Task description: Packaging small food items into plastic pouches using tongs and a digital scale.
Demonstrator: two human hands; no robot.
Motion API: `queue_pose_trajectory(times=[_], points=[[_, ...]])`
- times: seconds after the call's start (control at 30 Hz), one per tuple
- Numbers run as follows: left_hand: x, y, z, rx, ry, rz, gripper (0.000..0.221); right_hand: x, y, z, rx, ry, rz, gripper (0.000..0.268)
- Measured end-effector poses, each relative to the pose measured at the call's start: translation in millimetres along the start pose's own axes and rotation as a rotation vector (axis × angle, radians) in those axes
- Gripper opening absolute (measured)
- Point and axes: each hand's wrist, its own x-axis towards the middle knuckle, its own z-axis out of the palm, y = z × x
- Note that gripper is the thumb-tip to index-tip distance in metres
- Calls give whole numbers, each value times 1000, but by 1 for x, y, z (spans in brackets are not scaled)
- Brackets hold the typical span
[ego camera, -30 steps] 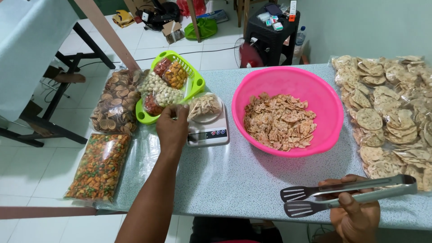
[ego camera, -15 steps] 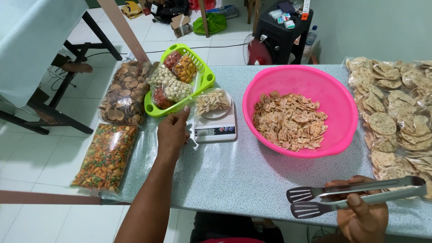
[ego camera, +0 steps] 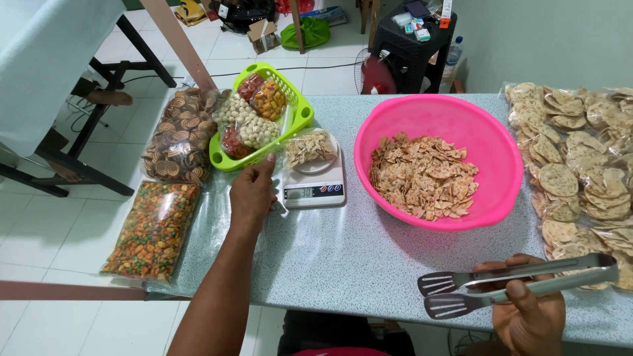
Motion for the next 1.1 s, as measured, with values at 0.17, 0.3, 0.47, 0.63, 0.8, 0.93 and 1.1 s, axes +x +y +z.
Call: queue_pose_trajectory(times=[0.17, 0.3, 0.47, 0.63, 0.8, 0.93, 1.1], points=[[15, -17, 7, 113, -78, 213, 17, 22, 4, 13, -310, 257, 204, 43], [66, -62, 17, -47, -69, 560, 13, 37, -25, 75, -430, 343, 315, 38], [12, -27, 7, -406, -161, 638, 17, 45, -47, 106, -592, 364, 508, 96], [-37, -32, 9, -524, -153, 606, 13, 27, -58, 105, -513, 369, 452, 91], [-80, -54, 21, -592, -268, 504, 9, -4, -41, 102, -699, 388, 190, 59], [-106, -75, 40, -710, -435, 531, 10, -34, -36, 122, -829, 51, -114, 49], [-139, -74, 63, -733, -541, 514, 15, -48, -55, 160, -883, -274, -342, 86]])
